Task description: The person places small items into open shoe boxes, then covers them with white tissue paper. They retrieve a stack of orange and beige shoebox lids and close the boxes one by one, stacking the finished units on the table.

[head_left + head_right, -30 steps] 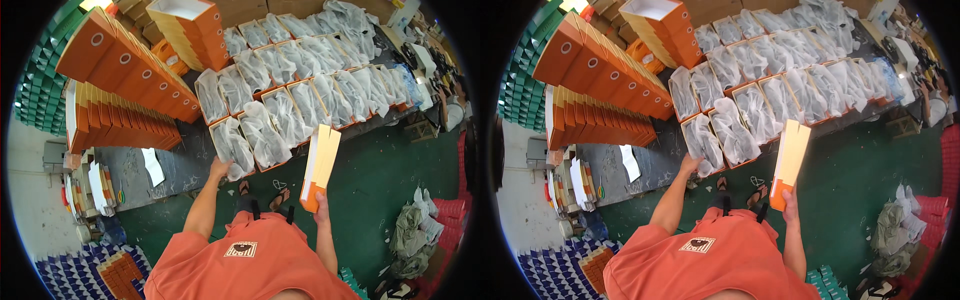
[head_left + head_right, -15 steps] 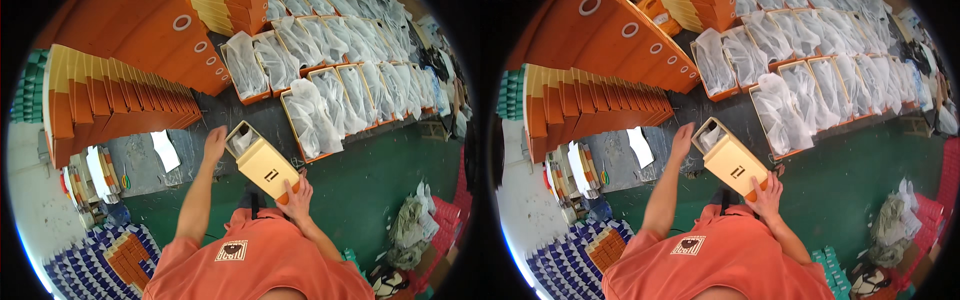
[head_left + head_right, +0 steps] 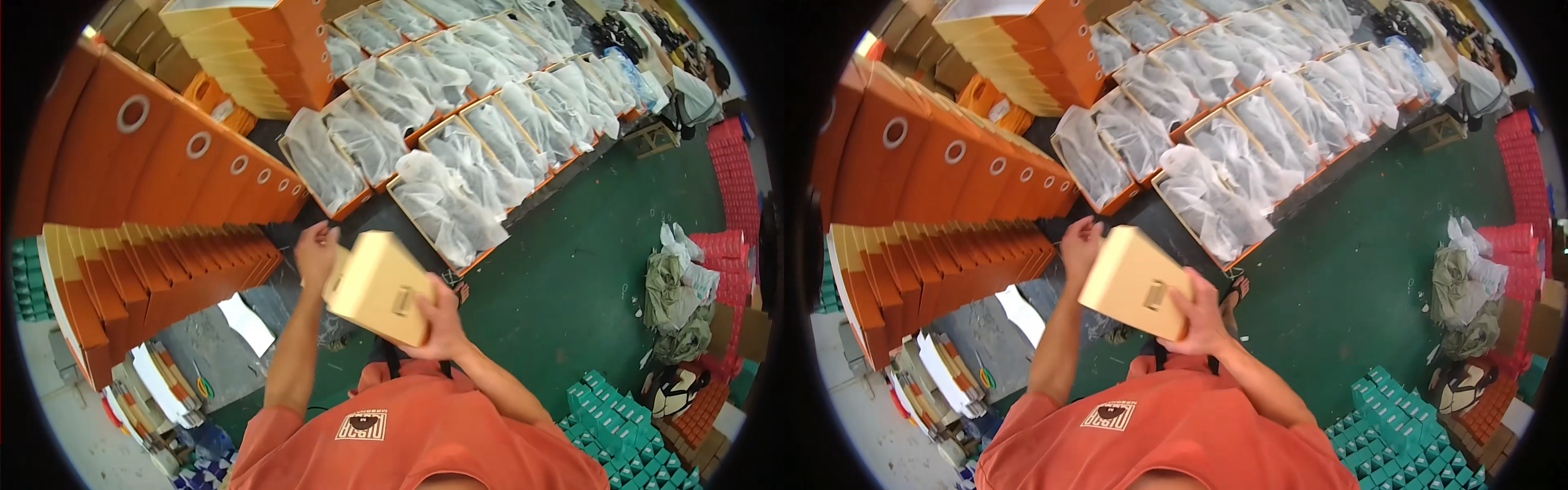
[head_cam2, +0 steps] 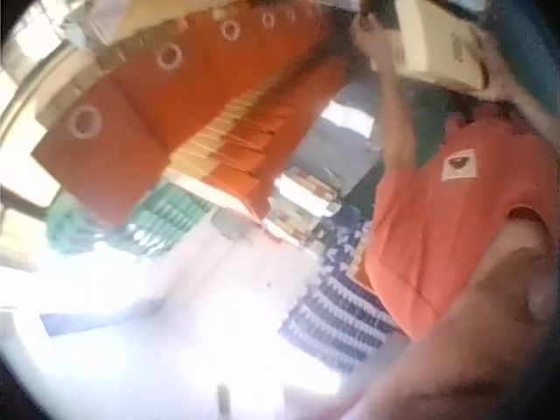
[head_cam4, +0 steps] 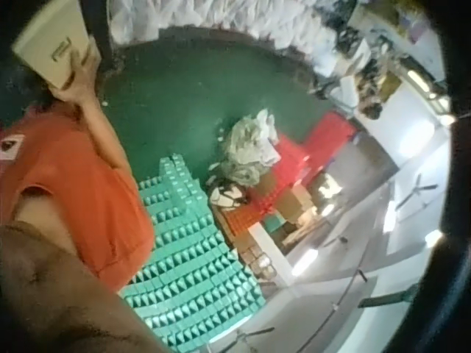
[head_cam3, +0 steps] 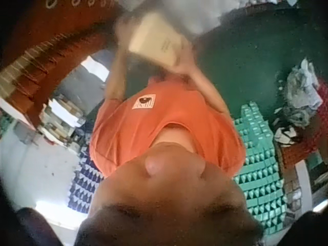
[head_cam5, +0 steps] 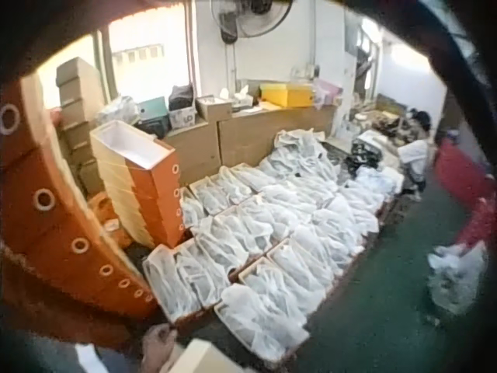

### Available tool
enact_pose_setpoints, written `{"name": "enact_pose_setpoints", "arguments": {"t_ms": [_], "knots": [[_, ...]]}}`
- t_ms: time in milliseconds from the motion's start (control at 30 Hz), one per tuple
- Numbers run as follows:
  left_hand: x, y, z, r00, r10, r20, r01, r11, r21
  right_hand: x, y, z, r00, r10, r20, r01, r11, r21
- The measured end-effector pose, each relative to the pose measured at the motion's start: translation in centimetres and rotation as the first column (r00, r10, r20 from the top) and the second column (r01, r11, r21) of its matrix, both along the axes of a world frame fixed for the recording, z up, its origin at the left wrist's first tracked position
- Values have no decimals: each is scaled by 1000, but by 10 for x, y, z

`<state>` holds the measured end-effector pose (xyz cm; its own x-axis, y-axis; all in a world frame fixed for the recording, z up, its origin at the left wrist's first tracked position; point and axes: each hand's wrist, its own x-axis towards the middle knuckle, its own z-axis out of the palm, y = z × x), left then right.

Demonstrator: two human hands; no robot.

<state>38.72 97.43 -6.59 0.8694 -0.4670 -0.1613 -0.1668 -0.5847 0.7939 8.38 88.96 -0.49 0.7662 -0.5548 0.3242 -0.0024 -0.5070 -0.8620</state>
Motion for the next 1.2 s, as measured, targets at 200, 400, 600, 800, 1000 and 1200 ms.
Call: {"name": "enact_pose_setpoints", "arguments": {"t_ms": [200,400,600,800,1000,1200], "knots": [[-124,-122,-48,985,-164,-55,166,985,36,-58,-126,-19,771,-528,-356,487,849,-205],[-105,-68,-11,991,135,-15,-135,989,-56,-109,-52,-34,649,-289,-703,44,938,-345],[-69,-144,17,933,-359,0,297,774,559,7,-100,-25,695,-225,-683,-69,925,-374],[-66,-136,-8,998,-49,44,26,905,425,34,-107,-23,626,-171,-761,-204,906,-372],[-90,-10,176,889,-40,457,220,911,-349,69,-47,-17,625,-78,-777,-229,933,-278],[-19,157,446,291,-145,946,-296,926,233,89,14,-16,728,61,-683,-298,925,-235]]}}
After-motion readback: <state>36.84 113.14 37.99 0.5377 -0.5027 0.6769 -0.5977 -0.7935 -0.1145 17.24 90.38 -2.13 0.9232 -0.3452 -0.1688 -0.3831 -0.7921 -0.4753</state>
